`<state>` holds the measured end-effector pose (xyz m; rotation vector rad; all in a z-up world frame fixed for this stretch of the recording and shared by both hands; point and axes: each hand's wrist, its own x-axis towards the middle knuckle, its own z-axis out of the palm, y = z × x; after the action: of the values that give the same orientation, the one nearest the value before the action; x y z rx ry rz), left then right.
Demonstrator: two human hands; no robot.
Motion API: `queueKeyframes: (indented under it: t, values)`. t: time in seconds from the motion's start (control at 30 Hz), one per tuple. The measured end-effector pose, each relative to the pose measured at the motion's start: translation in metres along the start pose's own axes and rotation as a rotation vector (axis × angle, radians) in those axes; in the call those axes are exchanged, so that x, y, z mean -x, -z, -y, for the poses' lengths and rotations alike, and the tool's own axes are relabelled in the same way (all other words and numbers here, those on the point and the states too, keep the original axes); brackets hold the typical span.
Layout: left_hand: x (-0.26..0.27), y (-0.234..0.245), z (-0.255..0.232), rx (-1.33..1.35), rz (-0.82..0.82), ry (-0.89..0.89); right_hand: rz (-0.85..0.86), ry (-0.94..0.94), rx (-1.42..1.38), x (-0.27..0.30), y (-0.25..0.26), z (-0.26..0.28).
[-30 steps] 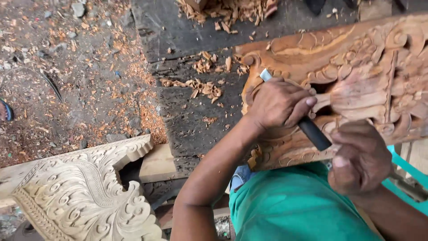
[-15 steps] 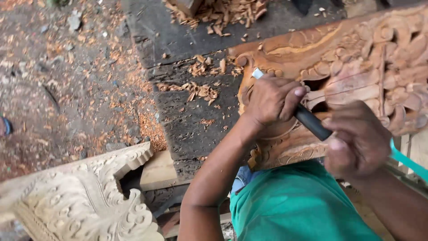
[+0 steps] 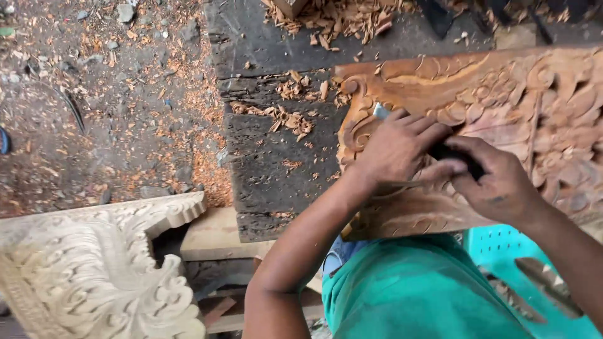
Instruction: The person is carving decorative patterns into a wood panel using a chisel and mallet.
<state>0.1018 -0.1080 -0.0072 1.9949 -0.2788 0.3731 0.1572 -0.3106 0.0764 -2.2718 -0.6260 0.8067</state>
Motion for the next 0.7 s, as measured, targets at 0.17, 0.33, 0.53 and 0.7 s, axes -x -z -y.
queueKeyframes:
  t: [0.17,0.33,0.53,0.7]
  values:
    - [-0.015,-0.004,0.011,-0.110,-0.066,-0.031,0.191,0.188,0.061,-0.048,0.039,-0.035]
    - [-0.025,-0.015,0.001,-0.202,-0.043,0.232,0.371,0.176,0.112,-0.086,0.064,-0.029]
    - [-0.045,-0.043,0.016,-0.301,-0.324,0.309,0.469,0.311,0.435,-0.130,0.087,0.002]
    - [-0.056,-0.051,0.022,-0.371,-0.513,0.326,0.604,0.307,0.406,-0.159,0.097,0.002]
